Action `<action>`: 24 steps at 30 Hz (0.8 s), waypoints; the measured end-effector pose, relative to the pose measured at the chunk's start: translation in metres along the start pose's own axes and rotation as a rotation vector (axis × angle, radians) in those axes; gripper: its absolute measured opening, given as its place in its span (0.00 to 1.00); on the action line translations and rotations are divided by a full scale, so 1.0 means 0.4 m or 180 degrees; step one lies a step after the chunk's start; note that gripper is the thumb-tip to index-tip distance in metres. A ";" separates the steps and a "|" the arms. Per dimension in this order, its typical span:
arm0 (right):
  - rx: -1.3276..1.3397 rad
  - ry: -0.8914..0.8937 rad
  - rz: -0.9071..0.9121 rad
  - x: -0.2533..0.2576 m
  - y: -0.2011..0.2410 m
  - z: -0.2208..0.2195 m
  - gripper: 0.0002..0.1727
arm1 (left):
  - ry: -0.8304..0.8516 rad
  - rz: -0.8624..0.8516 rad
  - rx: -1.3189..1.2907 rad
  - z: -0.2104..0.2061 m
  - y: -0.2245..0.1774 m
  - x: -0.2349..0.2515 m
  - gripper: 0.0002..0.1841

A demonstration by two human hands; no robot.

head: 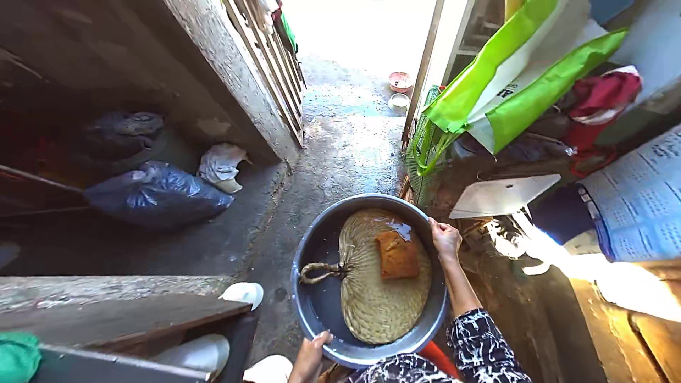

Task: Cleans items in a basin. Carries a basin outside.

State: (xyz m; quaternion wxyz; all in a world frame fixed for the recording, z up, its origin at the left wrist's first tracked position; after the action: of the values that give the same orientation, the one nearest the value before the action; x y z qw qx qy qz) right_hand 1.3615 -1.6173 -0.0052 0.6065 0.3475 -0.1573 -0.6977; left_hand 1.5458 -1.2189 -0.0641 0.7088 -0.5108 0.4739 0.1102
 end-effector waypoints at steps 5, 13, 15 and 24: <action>-0.0008 0.0212 0.0095 0.225 0.213 -0.126 0.24 | -0.0149 -0.0178 -0.0051 -0.067 -0.206 0.176 0.16; 0.0163 0.0019 0.0090 0.547 0.484 -0.278 0.24 | -0.0069 -0.0345 -0.0090 -0.178 -0.578 0.467 0.20; 0.0181 -0.0098 0.0076 0.633 0.546 -0.302 0.25 | 0.0009 -0.0325 -0.0032 -0.216 -0.667 0.560 0.19; 0.0122 -0.0082 -0.0035 1.020 0.791 -0.449 0.25 | 0.0023 -0.0205 0.0102 -0.381 -0.992 0.901 0.17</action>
State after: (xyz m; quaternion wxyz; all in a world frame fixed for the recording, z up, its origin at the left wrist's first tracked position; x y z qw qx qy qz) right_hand 1.7065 -2.0389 -0.0499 0.5938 0.3509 -0.1766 -0.7022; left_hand 1.9045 -1.6435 -0.1055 0.7184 -0.5147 0.4614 0.0779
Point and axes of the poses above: each hand's wrist, its own x-axis towards the middle knuckle, its own z-axis out of the back of the hand, y = z × x, the point moved 10 cm from there along x, towards the middle knuckle, and after that the axes turned 3 degrees about -z, right-handed, at the moved point
